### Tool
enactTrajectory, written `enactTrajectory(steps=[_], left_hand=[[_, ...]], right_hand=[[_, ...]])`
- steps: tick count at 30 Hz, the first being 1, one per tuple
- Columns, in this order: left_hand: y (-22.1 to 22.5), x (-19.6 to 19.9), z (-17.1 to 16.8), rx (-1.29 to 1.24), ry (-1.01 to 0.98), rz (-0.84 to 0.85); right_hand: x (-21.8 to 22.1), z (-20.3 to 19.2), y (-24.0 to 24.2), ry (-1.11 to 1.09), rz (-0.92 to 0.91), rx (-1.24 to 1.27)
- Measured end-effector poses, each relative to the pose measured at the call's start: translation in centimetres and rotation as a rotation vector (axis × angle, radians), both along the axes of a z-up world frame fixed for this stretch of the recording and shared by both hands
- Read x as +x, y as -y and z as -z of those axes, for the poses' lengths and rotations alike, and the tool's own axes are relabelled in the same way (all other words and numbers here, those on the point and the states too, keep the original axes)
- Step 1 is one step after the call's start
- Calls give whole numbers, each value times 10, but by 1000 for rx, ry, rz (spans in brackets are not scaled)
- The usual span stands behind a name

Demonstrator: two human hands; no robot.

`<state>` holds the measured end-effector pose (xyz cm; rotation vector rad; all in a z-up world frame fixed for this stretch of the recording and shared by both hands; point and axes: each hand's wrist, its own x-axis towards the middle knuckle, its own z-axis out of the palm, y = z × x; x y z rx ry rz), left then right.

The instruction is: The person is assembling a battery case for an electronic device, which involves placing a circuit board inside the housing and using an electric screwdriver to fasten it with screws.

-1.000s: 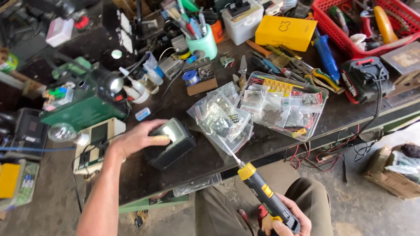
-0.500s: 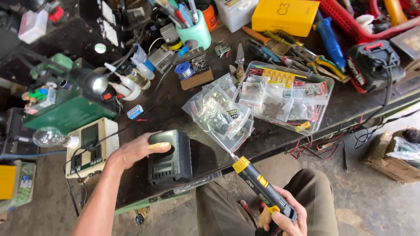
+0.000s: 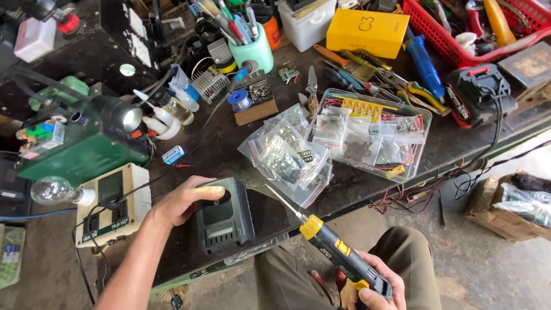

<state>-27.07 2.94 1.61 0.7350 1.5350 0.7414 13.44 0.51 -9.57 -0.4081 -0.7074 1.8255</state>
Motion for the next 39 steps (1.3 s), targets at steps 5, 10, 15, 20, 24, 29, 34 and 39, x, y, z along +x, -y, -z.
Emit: enactTrajectory(steps=[5,10,15,20,24,29,34,39], left_hand=[[13,-14,8,86,-10,-274],[20,-8,-16,184,-60,-312],[23,7,-27,206,-161,-373],[28,6,-19,206,-143,-405],[31,22,-29,235,-315,-457],[37,47,-54,243,-453,-421],[42,61,-50,440,-550,-392],[46,72,-44,638,-820,-351]], right_hand=[[3,-5,-7,24,-8,80],[0,-11,-15,65,-73,151],[-12,-38,-11,200,-58,66],[-29,-84,-4,491,-27,-35],[-33,-107,-10,766,-75,-16],[-32,-106,-23,924,-38,347],[-28,-114,-27,885,-92,413],[-21,-137,-27,1018,-109,394]])
